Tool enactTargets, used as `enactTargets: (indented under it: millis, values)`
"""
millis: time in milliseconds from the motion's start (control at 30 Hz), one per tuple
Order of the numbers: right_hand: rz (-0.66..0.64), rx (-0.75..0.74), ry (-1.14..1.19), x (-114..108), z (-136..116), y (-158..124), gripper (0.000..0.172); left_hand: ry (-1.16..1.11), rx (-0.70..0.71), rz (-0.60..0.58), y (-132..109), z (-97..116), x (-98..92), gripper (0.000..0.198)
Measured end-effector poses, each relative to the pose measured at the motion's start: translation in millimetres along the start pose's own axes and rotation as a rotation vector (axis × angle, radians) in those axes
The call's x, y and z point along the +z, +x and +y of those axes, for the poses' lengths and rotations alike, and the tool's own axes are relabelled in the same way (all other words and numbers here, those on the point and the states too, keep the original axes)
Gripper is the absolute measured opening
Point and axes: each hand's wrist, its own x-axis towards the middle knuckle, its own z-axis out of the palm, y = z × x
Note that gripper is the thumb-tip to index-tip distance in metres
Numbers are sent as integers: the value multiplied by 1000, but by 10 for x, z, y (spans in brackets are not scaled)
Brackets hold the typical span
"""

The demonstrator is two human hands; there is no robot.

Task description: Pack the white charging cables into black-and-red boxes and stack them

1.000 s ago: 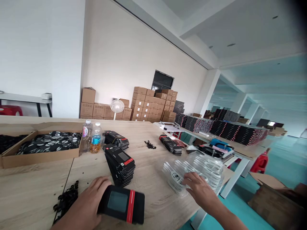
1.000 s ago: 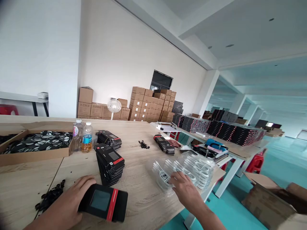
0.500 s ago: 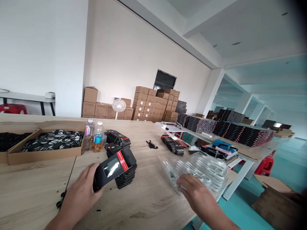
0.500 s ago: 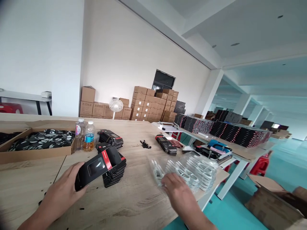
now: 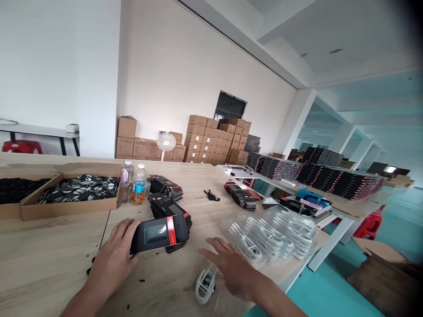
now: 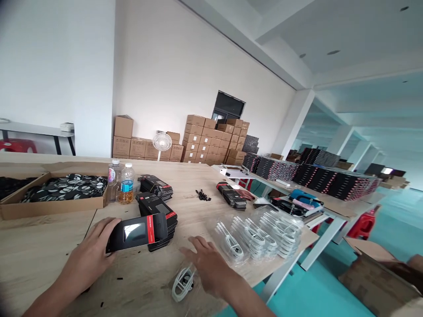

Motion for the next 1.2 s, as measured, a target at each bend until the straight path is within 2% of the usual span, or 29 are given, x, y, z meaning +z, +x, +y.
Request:
enactTargets:
  millis: [67, 133, 233, 400, 600, 667, 733, 800, 867, 900, 967, 1000, 1100, 1200]
  values:
    - [-109, -19, -57, -37, 176, 78, 105, 21, 36, 28, 3, -63, 28, 66]
    - [-133, -67, -45, -36, 305, 133, 93, 34, 68, 40, 0, -118, 59, 67]
    - [-57, -120, 85, -65, 410, 156, 67, 41, 80, 36, -18, -162, 86, 70]
    - [171, 81, 270, -237, 438, 117, 80, 36, 68, -6, -43, -88, 81, 72]
    - [334, 177, -50, -321, 248, 141, 76, -30, 59, -52, -58, 79, 113, 74]
    - [359, 194, -125, -313, 79, 158, 77, -28, 59, -50, -68, 121, 144, 75]
    - [367, 136, -120, -294, -162, 169, 83, -33, 81, -32, -78, 159, 182, 75]
    - [391, -45, -30, -263, -437, 180, 94, -50, 86, 19, -82, 192, 216, 70]
    - [527, -187, 91, -217, -681, 210, 96, -95, 61, 83, -80, 221, 231, 63]
    - [635, -186, 167, -186, -774, 237, 93, -132, 42, 110, -78, 236, 230, 59]
    - [839, -82, 368, -112, -890, 319, 87, -232, 0, 129, -75, 274, 217, 54]
    - [891, -35, 498, -71, -920, 371, 88, -288, -26, 123, -76, 299, 207, 53]
    - [853, -60, 881, 37, -951, 524, 90, -477, -116, 62, -98, 390, 189, 61]
    - [810, -176, 1042, 100, -952, 601, 76, -720, -91, -4, -138, 461, 185, 63]
